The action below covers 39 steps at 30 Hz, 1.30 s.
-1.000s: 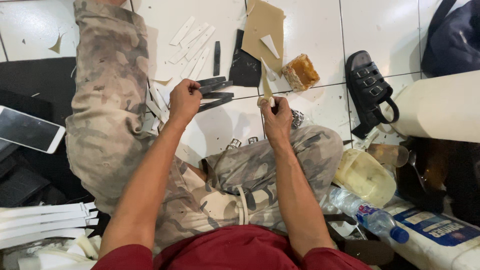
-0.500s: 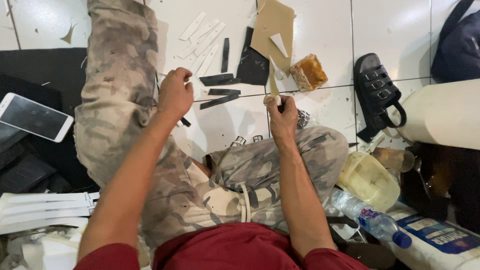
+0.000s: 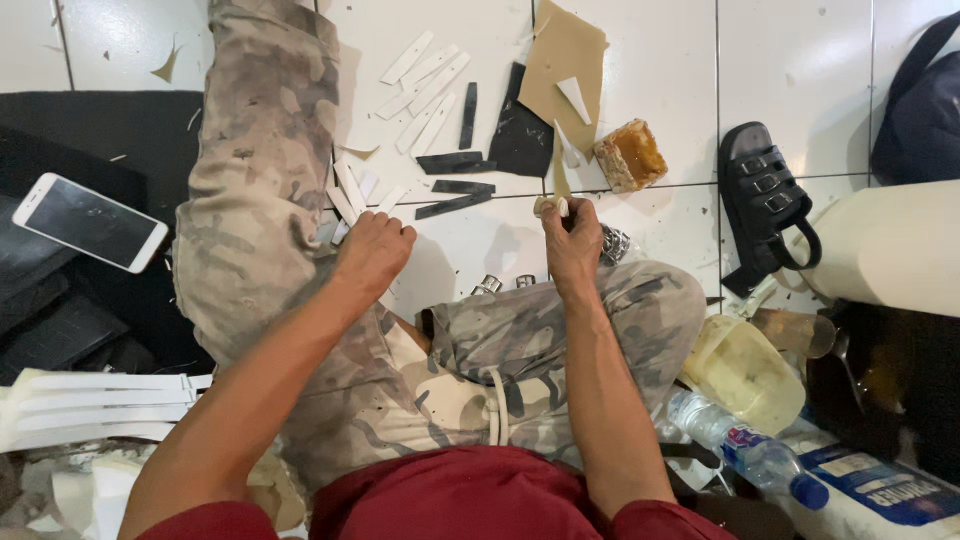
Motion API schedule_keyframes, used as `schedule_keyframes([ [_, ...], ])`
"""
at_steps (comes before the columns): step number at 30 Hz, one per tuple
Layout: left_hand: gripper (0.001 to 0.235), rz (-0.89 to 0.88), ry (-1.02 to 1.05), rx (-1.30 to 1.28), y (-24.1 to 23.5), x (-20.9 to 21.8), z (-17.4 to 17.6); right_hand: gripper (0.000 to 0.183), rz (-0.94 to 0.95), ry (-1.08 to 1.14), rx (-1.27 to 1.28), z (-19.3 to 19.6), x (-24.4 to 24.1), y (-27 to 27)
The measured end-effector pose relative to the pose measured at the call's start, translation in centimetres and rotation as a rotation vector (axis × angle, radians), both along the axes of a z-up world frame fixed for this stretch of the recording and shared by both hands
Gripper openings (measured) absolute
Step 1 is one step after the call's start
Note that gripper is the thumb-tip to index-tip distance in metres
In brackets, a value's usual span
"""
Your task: The person sits on the floor and repeatedly rubs a small white block against black rectangular strips. They pick up each strip, rub it with the block, and place it back down, continuing this process for multiple items.
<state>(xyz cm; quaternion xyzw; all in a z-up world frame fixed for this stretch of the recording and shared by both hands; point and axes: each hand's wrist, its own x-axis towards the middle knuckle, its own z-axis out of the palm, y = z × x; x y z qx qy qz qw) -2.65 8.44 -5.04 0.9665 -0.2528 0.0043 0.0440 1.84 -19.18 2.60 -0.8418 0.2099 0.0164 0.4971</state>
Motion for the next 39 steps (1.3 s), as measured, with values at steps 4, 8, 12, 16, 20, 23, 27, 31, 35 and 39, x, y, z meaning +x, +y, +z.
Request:
schedule_keyframes([
  [4, 0.010, -0.020, -0.053, 0.082, 0.0, -0.1, -0.3, 0.037, -0.002, 0.001, 0.009, -1.1, 0.1, -0.5],
  [8, 0.008, 0.006, -0.055, 0.012, 0.3, -0.2, 1.8, 0.036, 0.004, 0.002, -0.013, -0.8, 0.0, -0.2],
  [12, 0.011, 0.124, -0.096, -0.092, 0.0, 0.1, 5.6, 0.037, 0.028, -0.002, -0.027, -1.2, 0.1, -0.6],
  [16, 0.017, 0.188, -0.095, -0.186, -0.4, -0.1, 9.7, 0.036, 0.010, -0.015, 0.022, -1.5, 0.1, -0.6],
  [20, 0.014, 0.516, 0.400, -0.900, -1.7, -0.1, 10.7, 0.032, 0.020, -0.060, 0.086, -1.3, 0.2, -0.7],
  [23, 0.016, 0.670, 0.594, -1.196, -3.1, 0.3, 9.3, 0.030, 0.027, -0.123, 0.051, 1.2, 0.6, -1.2],
  [27, 0.017, 0.713, 0.603, -1.110, -4.9, 0.3, 7.8, 0.027, 0.041, -0.238, -0.227, 5.8, 2.8, -3.6],
  [31, 0.017, 0.538, 0.317, -0.925, -7.6, 0.6, 8.1, 0.027, 0.023, -0.159, -0.436, 3.3, 7.0, -9.5],
  [35, 0.019, 0.117, -0.221, -0.415, -9.3, 0.9, 3.3, 0.030, 0.099, 0.005, -0.543, 0.7, 9.3, -12.6],
  [39, 0.031, 0.038, -0.152, -0.308, -9.4, 0.1, 0.3, 0.022, 0.166, 0.108, -0.641, 0.0, 10.4, -12.7],
])
